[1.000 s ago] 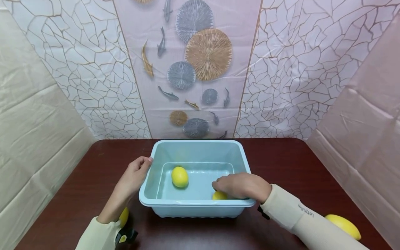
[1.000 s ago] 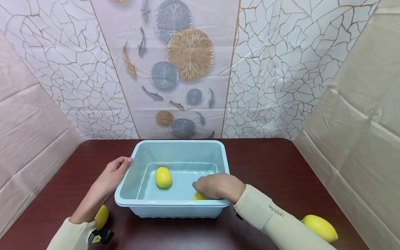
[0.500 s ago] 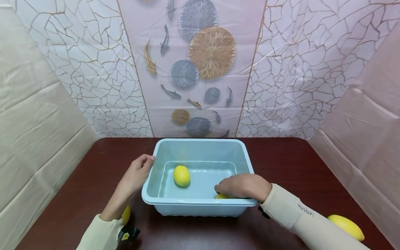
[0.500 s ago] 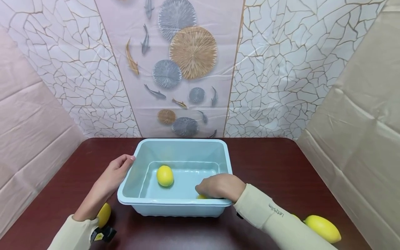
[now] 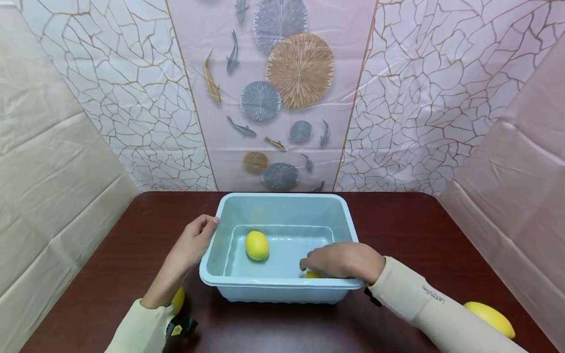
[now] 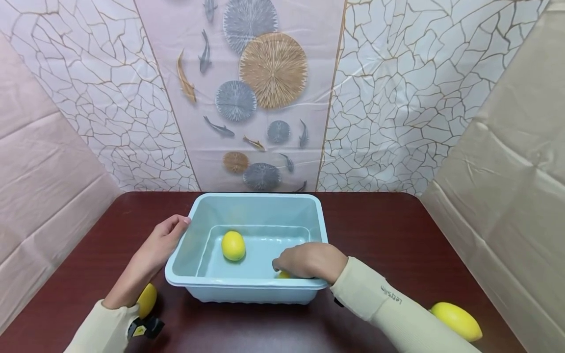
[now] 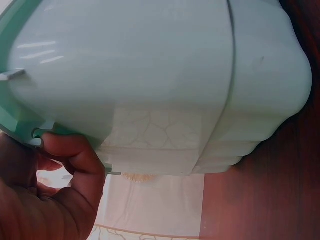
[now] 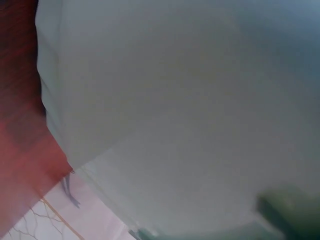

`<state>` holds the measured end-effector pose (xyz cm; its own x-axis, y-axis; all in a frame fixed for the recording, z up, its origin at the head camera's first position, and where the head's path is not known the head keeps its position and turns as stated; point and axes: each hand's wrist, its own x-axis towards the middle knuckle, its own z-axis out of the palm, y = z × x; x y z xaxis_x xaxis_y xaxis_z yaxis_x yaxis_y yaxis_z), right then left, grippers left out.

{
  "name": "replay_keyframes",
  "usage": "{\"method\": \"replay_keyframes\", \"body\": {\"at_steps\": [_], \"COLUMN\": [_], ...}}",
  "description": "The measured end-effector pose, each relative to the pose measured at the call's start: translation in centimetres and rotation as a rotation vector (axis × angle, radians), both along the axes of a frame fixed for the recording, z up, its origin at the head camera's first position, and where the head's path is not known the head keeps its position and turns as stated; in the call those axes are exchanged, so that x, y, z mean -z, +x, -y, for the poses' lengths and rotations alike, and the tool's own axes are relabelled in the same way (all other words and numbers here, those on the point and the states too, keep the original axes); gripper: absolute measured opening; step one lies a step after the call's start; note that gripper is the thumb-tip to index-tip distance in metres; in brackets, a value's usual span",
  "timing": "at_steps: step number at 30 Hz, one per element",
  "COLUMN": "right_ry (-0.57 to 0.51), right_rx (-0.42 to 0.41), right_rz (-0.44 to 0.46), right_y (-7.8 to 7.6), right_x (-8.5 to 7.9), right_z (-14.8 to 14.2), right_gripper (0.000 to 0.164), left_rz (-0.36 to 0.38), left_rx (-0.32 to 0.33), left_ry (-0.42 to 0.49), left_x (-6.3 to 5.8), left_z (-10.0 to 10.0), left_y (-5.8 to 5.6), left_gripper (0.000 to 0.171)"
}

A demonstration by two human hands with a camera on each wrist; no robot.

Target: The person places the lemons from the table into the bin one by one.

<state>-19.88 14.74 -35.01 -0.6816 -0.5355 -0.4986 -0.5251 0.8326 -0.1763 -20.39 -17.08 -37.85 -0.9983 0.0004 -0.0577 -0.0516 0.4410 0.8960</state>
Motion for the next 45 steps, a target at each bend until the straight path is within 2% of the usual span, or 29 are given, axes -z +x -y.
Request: {"method": "replay_keyframes", "body": {"at_steps": [1,3,7,10,16,20,26,35,39,45], "right_ry": [0.006,0.006,-0.049,-0.122,-0.382,-0.49,-0.576,-0.681,-0.734,-0.8], "right_rx": [-0.054,-0.112,-0.057,-0.047,-0.106,-0.065,-0.011,0.066,0.085,0.157], "right_rz": [-0.025,-0.063,-0.109,-0.178,-0.378,-0.476,-0.584,-0.747,-0.772,-0.759], "right_y": [0.0,0.0,0.4,0.9,2.2,2.9,3.7,5.0,5.6,6.7], "right_x": [-0.2,-0.6,-1.6,-2.2,-2.0,-1.6,-1.4,-1.5,-1.5,-1.5], "right_z": [0.0,0.0,-0.2,-0.6,-2.3,-3.1,-3.9,-5.8,-6.6,-7.7], "right_gripper": [0.011,0.023,0.035,0.032,0.021,0.015,0.013,0.024,0.029,0.036], "left_rz": [-0.001,-0.004,-0.013,-0.015,-0.004,-0.003,-0.003,-0.002,0.002,-0.011], "left_rx": [0.0,0.004,0.008,0.006,0.006,0.005,0.002,-0.003,-0.007,0.005], "left_ry": [0.002,0.003,0.001,-0.003,0.004,0.011,0.013,0.019,0.021,0.035], "left_x": [0.0,-0.1,-0.2,-0.1,0.1,0.3,0.6,0.4,0.3,0.2], "left_z": [0.0,0.1,0.3,0.5,0.6,0.6,0.6,0.4,0.4,0.2], "left_y": [0.0,-0.1,-0.1,0.1,0.4,0.5,0.4,0.2,0.1,0.0], "left_gripper": [0.039,0.039,0.039,0.039,0.039,0.039,0.039,0.04,0.04,0.04]}}
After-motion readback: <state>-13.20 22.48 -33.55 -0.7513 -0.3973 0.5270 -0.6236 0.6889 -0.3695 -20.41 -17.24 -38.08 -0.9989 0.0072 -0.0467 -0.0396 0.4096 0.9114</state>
